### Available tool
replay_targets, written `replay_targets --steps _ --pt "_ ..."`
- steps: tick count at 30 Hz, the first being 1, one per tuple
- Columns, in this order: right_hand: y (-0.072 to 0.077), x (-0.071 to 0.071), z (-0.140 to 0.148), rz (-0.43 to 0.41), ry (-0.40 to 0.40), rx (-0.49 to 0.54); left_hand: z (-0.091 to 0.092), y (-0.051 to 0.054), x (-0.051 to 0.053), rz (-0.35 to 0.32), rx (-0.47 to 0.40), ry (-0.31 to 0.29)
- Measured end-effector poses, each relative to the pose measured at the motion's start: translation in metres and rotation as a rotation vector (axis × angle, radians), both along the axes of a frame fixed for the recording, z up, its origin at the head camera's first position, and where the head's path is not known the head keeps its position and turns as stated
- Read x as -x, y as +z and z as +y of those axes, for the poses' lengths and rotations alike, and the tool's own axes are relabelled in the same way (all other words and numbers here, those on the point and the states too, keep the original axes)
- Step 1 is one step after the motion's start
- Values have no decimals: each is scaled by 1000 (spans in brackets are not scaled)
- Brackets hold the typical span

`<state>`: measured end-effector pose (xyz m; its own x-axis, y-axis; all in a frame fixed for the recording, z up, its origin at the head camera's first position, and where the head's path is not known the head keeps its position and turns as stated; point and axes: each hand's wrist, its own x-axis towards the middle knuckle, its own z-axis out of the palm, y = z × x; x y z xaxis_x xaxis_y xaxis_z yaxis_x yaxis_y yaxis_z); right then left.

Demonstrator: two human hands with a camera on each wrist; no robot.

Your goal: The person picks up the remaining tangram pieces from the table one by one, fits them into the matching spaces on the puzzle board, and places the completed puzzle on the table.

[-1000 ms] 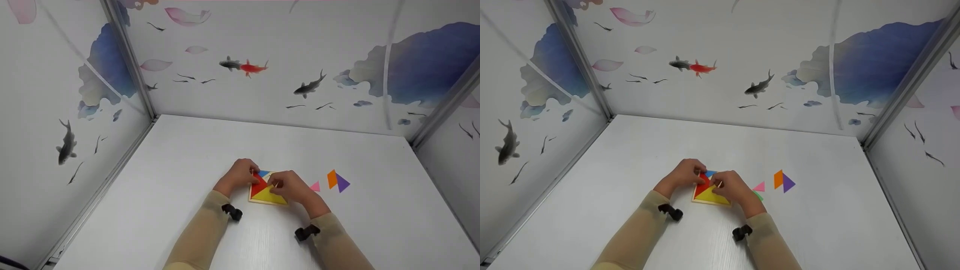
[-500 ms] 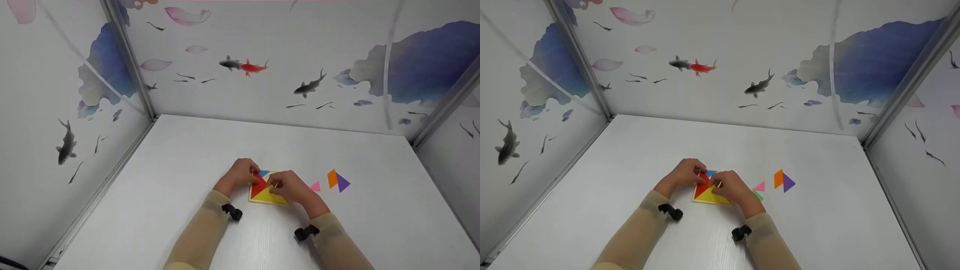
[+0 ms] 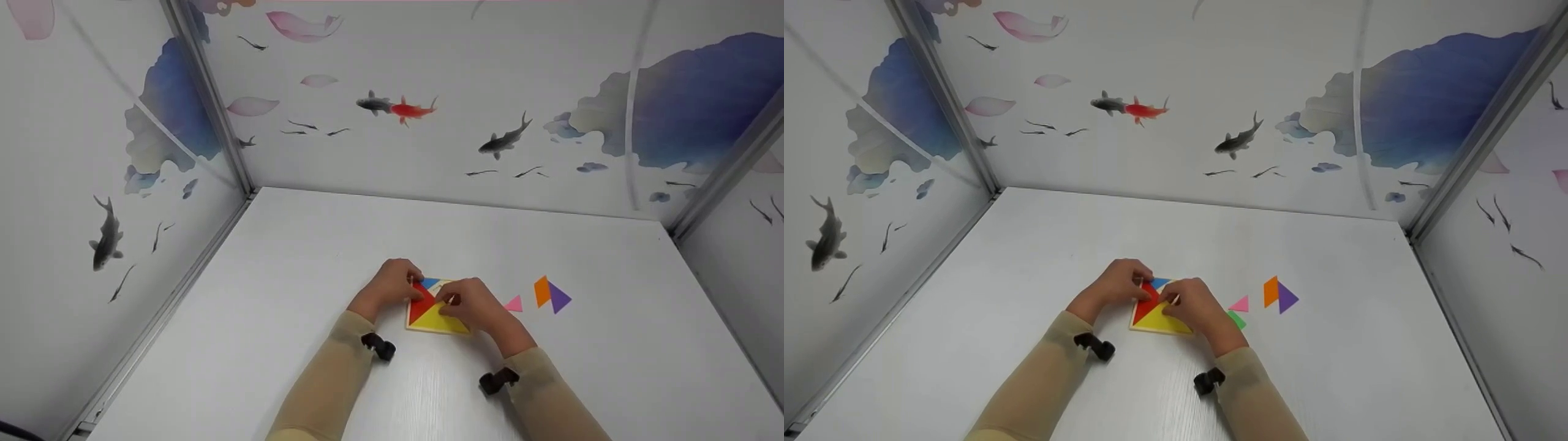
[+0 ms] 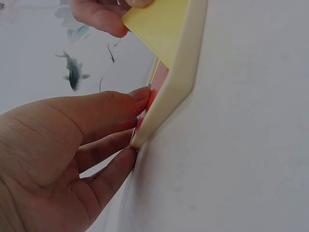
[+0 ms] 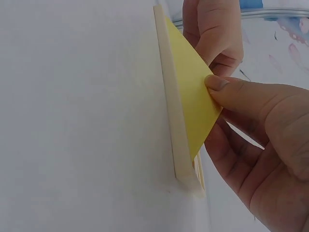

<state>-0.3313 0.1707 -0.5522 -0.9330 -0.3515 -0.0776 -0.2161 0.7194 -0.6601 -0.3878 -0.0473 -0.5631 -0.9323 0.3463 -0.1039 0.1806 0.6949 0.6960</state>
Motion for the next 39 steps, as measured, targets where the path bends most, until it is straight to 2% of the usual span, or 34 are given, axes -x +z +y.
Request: replay_targets --steps 11,16,23,39 --pt "-4 0 0 -29 -53 -2 2 -3 2 -16 2 -4" --pt "-6 0 0 -46 -45 -4 2 -3 2 -19 -4 1" --pt "-7 1 -1 -40 -33 -17 0 -4 2 10 10 -9" --pt "-8 2 -3 -65 -52 -27 0 -4 2 -6 5 2"
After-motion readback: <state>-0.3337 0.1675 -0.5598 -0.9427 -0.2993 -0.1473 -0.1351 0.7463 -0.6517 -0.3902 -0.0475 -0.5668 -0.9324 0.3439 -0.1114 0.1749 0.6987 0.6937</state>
